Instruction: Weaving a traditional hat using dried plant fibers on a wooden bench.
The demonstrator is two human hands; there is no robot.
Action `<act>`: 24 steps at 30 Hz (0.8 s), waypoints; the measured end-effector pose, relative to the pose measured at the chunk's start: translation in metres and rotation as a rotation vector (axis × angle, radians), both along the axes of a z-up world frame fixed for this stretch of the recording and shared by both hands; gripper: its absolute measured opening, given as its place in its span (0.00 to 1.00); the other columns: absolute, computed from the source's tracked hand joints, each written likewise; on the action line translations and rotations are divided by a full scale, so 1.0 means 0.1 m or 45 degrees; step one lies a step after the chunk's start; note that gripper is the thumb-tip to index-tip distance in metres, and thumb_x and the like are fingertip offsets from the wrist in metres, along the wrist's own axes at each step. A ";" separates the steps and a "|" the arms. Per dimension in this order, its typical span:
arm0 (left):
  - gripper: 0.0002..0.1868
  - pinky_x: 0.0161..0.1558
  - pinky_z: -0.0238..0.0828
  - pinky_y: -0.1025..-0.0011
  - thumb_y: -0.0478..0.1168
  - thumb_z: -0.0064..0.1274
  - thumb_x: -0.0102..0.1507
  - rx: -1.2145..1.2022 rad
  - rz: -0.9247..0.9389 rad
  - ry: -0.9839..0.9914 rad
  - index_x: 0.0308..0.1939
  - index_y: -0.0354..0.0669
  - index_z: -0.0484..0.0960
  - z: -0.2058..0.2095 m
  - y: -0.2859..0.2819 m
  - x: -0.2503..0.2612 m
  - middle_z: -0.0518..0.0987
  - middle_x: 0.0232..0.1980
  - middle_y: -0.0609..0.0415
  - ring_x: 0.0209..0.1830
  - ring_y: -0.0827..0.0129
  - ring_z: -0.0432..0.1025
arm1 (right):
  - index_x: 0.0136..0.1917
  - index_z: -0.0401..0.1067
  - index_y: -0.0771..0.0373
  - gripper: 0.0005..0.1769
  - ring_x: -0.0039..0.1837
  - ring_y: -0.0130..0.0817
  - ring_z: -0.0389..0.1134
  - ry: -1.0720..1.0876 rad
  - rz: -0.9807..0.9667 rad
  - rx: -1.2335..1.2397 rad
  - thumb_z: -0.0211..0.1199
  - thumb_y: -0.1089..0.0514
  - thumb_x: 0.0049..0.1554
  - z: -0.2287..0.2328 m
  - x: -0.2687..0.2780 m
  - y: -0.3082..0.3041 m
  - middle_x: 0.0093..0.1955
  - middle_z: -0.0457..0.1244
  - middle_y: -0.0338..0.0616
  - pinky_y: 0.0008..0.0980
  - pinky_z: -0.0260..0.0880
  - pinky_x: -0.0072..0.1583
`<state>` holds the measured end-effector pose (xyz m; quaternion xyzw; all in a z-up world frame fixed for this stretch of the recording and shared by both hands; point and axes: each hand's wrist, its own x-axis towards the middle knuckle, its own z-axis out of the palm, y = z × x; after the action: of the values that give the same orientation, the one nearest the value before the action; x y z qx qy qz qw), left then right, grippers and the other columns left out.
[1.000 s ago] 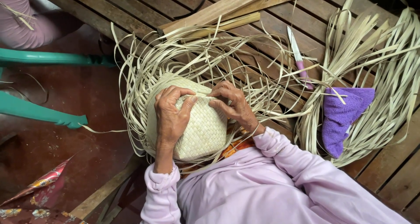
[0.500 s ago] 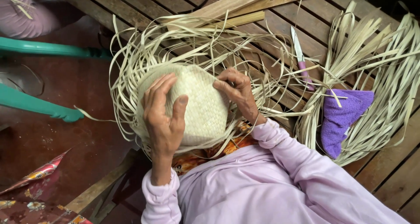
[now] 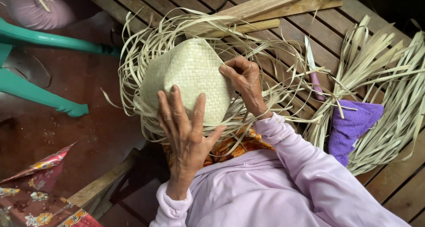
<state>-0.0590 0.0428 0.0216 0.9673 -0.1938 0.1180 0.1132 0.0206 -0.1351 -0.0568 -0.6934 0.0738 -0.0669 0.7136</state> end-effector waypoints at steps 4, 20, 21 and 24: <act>0.55 0.71 0.53 0.35 0.62 0.77 0.46 0.026 0.004 -0.043 0.71 0.57 0.64 -0.11 0.01 -0.06 0.43 0.78 0.40 0.78 0.35 0.40 | 0.39 0.73 0.59 0.08 0.39 0.21 0.61 0.069 0.034 0.088 0.63 0.54 0.56 0.08 0.00 0.01 0.37 0.65 0.33 0.23 0.62 0.42; 0.34 0.60 0.57 0.37 0.49 0.68 0.49 -0.080 -0.188 -0.404 0.58 0.62 0.74 -0.68 0.05 0.13 0.61 0.72 0.47 0.71 0.28 0.49 | 0.63 0.69 0.61 0.28 0.52 0.39 0.66 -0.103 0.228 -0.108 0.72 0.49 0.54 -0.61 0.20 -0.23 0.51 0.63 0.52 0.36 0.72 0.49; 0.34 0.60 0.57 0.37 0.49 0.68 0.49 -0.080 -0.190 -0.404 0.58 0.62 0.74 -0.67 0.02 0.12 0.61 0.72 0.47 0.71 0.28 0.49 | 0.63 0.69 0.61 0.28 0.52 0.39 0.66 -0.102 0.226 -0.108 0.72 0.49 0.54 -0.59 0.30 -0.25 0.51 0.63 0.52 0.36 0.72 0.49; 0.27 0.59 0.58 0.40 0.46 0.64 0.51 -0.072 -0.222 -0.438 0.54 0.58 0.76 -0.63 -0.04 0.11 0.65 0.70 0.48 0.71 0.31 0.51 | 0.75 0.58 0.49 0.37 0.63 0.50 0.64 -0.325 0.384 -0.310 0.67 0.47 0.57 -0.50 0.61 -0.26 0.69 0.54 0.51 0.45 0.70 0.60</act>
<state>-0.0478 0.0391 -0.0413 0.9089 -0.2898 0.2769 0.1154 0.0813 -0.1613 -0.1069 -0.7636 -0.1301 -0.0549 0.6300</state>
